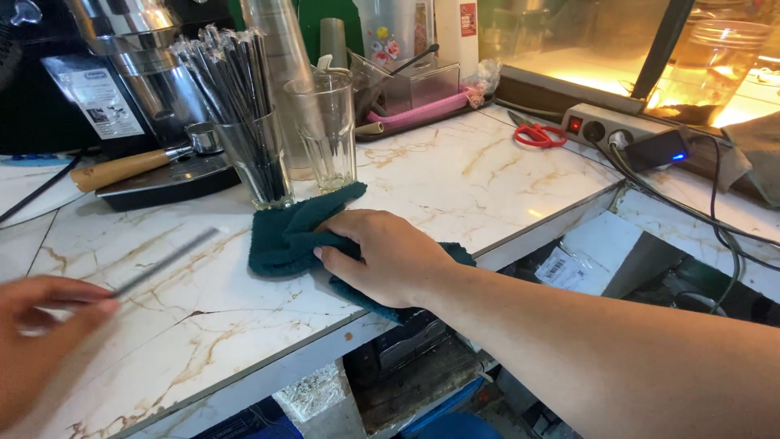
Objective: Cleaning reusable metal straws using a cloth at a coffee shop counter.
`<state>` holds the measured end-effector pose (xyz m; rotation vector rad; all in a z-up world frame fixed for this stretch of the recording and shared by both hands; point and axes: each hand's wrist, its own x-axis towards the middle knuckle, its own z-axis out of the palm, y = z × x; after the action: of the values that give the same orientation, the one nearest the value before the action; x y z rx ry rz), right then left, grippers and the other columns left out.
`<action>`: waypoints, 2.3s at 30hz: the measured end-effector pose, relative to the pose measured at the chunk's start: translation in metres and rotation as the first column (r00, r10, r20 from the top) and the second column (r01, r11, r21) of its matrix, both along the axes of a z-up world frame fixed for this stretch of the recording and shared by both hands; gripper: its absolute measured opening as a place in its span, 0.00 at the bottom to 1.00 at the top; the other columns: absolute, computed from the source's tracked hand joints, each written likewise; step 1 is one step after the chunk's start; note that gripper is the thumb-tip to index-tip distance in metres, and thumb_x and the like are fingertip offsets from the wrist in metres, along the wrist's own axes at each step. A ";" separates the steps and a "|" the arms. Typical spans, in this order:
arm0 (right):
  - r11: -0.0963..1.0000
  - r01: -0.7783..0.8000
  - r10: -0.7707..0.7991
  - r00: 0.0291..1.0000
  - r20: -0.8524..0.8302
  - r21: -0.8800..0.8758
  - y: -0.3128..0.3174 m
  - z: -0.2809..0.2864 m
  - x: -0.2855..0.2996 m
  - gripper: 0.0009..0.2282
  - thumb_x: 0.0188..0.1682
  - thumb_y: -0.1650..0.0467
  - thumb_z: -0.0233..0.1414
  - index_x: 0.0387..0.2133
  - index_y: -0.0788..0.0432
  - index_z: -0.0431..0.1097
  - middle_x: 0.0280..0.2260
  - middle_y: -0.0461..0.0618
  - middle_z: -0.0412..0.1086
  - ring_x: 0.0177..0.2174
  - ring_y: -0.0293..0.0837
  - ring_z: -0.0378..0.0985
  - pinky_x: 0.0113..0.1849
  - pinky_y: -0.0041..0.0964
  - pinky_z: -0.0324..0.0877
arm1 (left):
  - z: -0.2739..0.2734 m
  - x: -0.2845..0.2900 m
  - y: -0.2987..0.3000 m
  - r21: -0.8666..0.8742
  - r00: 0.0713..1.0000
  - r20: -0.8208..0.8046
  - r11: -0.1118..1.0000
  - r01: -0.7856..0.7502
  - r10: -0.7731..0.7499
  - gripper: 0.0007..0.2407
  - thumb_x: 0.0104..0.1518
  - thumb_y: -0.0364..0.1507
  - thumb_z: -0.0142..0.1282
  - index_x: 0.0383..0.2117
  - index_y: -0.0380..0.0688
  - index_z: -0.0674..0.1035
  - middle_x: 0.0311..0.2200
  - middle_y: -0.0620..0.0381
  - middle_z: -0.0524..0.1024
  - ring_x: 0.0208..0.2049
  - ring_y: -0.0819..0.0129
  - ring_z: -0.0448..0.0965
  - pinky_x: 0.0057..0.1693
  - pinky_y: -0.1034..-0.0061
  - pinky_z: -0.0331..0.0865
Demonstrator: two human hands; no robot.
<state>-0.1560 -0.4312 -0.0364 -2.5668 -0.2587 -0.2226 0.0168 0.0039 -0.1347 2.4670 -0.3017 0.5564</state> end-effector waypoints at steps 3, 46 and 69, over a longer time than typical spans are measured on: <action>0.997 0.041 -0.040 0.999 -0.018 0.059 0.002 0.004 -0.001 0.18 0.51 0.59 0.48 0.51 0.53 0.72 0.43 0.55 0.77 0.44 0.51 0.79 0.48 0.45 0.71 | 0.021 -0.090 -0.094 0.004 0.997 -0.057 0.999 -0.042 0.042 0.12 0.56 0.33 0.67 0.43 0.43 0.88 0.37 0.50 0.80 0.29 0.63 0.79 0.38 0.69 0.76; 0.967 0.011 -0.054 0.985 -0.162 -0.256 0.047 -0.004 0.003 0.25 0.50 0.54 0.44 0.64 0.32 0.58 0.68 0.34 0.50 0.66 0.48 0.51 0.63 0.46 0.50 | 0.066 -0.127 -0.099 0.100 0.946 -0.323 0.994 0.038 -0.004 0.13 0.52 0.36 0.68 0.44 0.53 0.87 0.36 0.61 0.82 0.36 0.77 0.82 0.46 0.83 0.75; 0.982 -0.108 0.143 0.961 0.237 -0.153 0.162 -0.017 -0.018 0.22 0.50 0.68 0.49 0.61 0.51 0.66 0.64 0.50 0.64 0.65 0.52 0.58 0.64 0.51 0.46 | 0.074 -0.142 -0.062 0.030 0.966 -0.216 0.987 0.156 -0.145 0.11 0.49 0.44 0.64 0.31 0.56 0.89 0.32 0.62 0.84 0.32 0.62 0.83 0.42 0.68 0.75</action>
<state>-0.1738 -0.2696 -0.0531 -2.6454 -0.5466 -0.4936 -0.1253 -0.0576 -0.0603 2.4956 -0.4151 0.2205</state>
